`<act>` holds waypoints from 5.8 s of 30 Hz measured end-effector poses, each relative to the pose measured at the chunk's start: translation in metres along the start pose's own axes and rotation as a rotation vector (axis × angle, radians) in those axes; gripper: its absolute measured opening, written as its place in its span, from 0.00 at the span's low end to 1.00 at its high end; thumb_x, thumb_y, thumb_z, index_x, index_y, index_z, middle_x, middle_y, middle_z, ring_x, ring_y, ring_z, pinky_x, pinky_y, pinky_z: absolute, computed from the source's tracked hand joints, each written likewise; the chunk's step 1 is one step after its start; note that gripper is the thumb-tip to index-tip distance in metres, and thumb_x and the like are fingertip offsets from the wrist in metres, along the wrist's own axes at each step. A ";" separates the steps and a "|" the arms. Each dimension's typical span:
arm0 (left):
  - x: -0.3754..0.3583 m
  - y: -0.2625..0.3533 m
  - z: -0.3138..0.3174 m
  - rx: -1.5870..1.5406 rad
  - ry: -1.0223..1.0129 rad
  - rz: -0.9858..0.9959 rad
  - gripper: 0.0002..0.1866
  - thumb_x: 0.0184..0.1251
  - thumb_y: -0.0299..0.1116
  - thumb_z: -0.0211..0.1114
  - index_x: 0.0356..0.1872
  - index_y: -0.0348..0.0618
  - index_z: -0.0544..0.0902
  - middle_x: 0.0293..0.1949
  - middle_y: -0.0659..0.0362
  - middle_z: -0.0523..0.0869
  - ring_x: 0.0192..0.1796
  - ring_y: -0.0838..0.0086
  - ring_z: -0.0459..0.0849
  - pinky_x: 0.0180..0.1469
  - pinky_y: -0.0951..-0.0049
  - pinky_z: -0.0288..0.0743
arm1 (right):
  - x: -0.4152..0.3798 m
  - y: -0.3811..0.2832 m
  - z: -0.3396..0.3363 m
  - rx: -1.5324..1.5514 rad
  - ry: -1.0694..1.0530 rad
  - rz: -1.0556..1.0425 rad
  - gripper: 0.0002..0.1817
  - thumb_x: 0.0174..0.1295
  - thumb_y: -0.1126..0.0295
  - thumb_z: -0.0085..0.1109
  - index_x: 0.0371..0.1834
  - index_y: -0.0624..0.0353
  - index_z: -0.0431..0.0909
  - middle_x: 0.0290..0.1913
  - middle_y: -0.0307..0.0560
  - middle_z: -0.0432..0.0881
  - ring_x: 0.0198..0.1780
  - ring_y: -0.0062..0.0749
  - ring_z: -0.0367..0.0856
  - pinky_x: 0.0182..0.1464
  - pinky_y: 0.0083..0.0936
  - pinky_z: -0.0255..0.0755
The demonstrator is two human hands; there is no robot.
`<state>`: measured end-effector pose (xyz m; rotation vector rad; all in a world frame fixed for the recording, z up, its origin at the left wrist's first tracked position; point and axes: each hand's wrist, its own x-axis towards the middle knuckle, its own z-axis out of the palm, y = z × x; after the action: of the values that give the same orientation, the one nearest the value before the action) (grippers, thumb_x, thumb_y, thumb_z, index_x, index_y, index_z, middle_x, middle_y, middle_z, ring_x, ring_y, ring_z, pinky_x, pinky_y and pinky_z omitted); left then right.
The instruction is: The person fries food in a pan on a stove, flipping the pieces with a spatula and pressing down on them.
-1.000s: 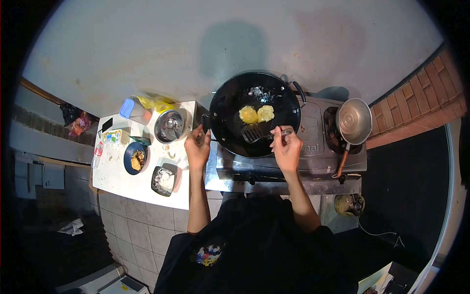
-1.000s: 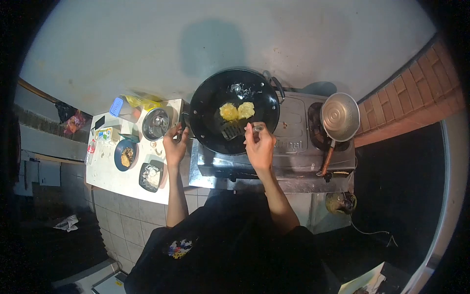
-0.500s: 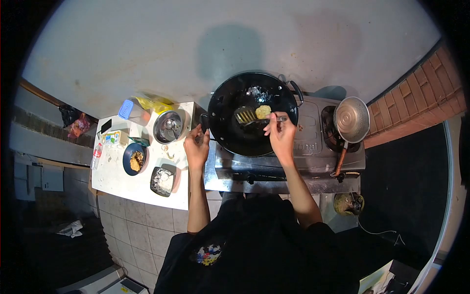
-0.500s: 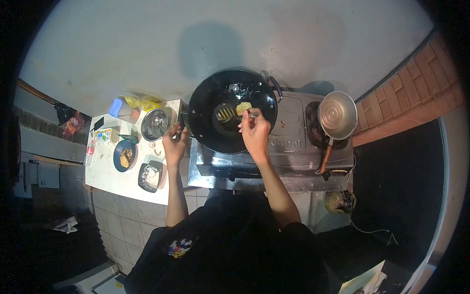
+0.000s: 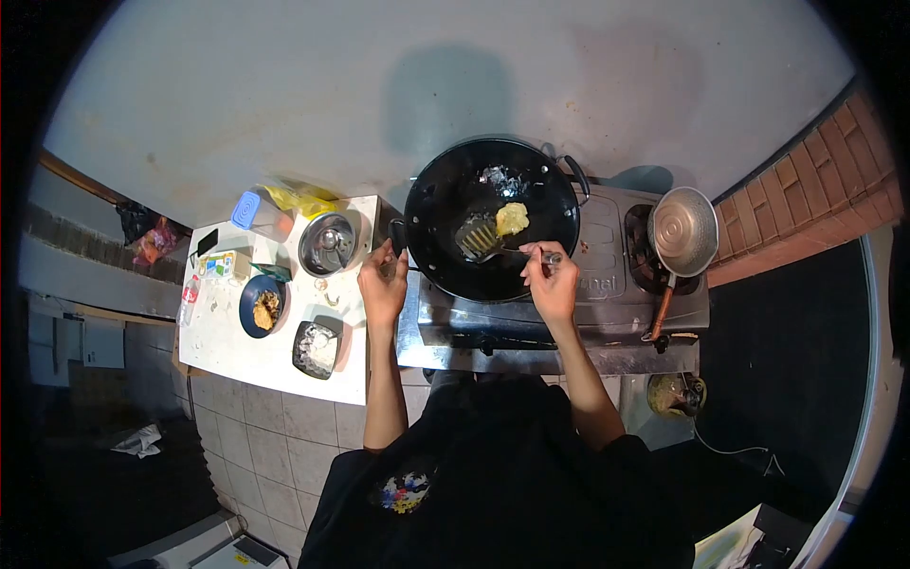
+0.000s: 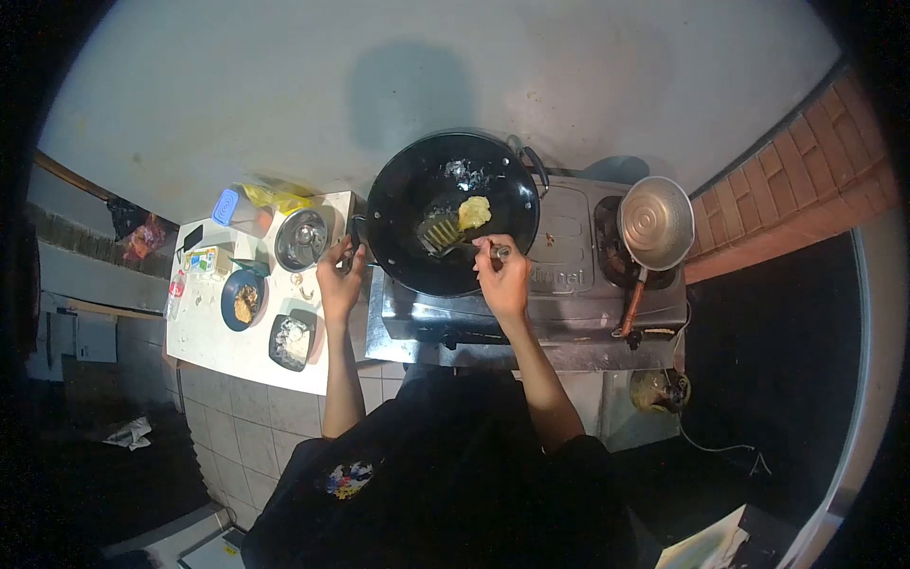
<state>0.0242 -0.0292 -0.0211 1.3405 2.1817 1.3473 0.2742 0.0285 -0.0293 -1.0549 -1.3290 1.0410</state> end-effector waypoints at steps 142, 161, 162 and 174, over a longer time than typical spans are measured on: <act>0.076 -0.028 -0.007 -0.163 -0.309 -0.028 0.18 0.48 0.32 0.77 0.37 0.31 0.86 0.27 0.51 0.88 0.31 0.67 0.88 0.41 0.70 0.79 | -0.022 -0.075 0.053 -0.338 0.459 0.026 0.15 0.65 0.72 0.56 0.22 0.67 0.83 0.12 0.46 0.76 0.14 0.22 0.73 0.21 0.26 0.64; 0.074 -0.020 -0.008 -0.056 -0.273 -0.035 0.17 0.47 0.32 0.78 0.37 0.32 0.86 0.30 0.49 0.88 0.34 0.63 0.89 0.42 0.67 0.80 | -0.014 -0.075 0.035 -0.358 0.399 0.036 0.15 0.66 0.69 0.57 0.23 0.67 0.83 0.13 0.45 0.77 0.14 0.23 0.76 0.20 0.24 0.68; 0.074 -0.019 -0.009 -0.054 -0.275 -0.037 0.17 0.47 0.32 0.77 0.36 0.32 0.86 0.30 0.49 0.88 0.34 0.63 0.89 0.42 0.67 0.80 | -0.014 -0.078 0.036 -0.357 0.398 0.035 0.15 0.66 0.69 0.57 0.23 0.67 0.83 0.13 0.45 0.77 0.14 0.23 0.76 0.20 0.24 0.68; 0.077 -0.022 -0.006 -0.082 -0.287 -0.067 0.16 0.48 0.30 0.76 0.38 0.32 0.86 0.31 0.49 0.88 0.34 0.64 0.89 0.42 0.69 0.80 | -0.014 -0.085 0.030 -0.406 0.369 0.062 0.16 0.66 0.69 0.56 0.23 0.67 0.83 0.13 0.44 0.77 0.14 0.24 0.76 0.20 0.24 0.66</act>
<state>-0.0344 0.0258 -0.0171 1.3260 1.9427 1.1286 0.2422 -0.0038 0.0494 -1.5175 -1.2306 0.5880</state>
